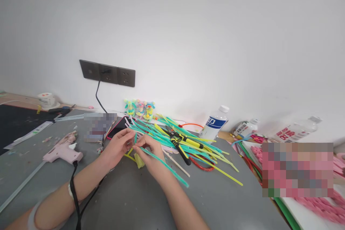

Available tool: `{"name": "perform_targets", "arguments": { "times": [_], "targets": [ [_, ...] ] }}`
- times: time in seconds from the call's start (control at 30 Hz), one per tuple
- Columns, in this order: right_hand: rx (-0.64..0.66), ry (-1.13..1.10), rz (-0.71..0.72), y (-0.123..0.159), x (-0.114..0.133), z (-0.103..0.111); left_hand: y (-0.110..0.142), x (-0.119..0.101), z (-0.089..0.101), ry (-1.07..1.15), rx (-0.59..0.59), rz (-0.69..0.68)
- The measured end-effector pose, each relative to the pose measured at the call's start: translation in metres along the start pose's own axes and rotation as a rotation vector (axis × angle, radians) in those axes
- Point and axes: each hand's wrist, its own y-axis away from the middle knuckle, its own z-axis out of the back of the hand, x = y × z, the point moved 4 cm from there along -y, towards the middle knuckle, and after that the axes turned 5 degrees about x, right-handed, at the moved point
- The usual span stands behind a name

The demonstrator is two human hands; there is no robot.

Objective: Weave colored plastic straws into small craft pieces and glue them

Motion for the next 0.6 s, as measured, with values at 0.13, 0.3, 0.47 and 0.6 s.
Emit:
{"name": "perform_targets", "arguments": {
  "times": [0.13, 0.3, 0.47, 0.6],
  "targets": [
    [-0.070, -0.081, -0.045, -0.003, -0.003, 0.015, 0.000, -0.003, -0.002, 0.003, 0.068, 0.053],
    [-0.208, -0.198, -0.101, -0.005, -0.011, 0.053, 0.001, -0.004, -0.005, -0.093, 0.140, 0.101],
    [0.010, -0.222, -0.157, -0.004, -0.013, 0.050, 0.003, 0.004, -0.008, -0.279, 0.257, 0.121],
    [0.122, -0.247, -0.153, -0.002, -0.007, 0.041, 0.005, 0.007, -0.010, -0.325, 0.329, 0.147]
  ]
}}
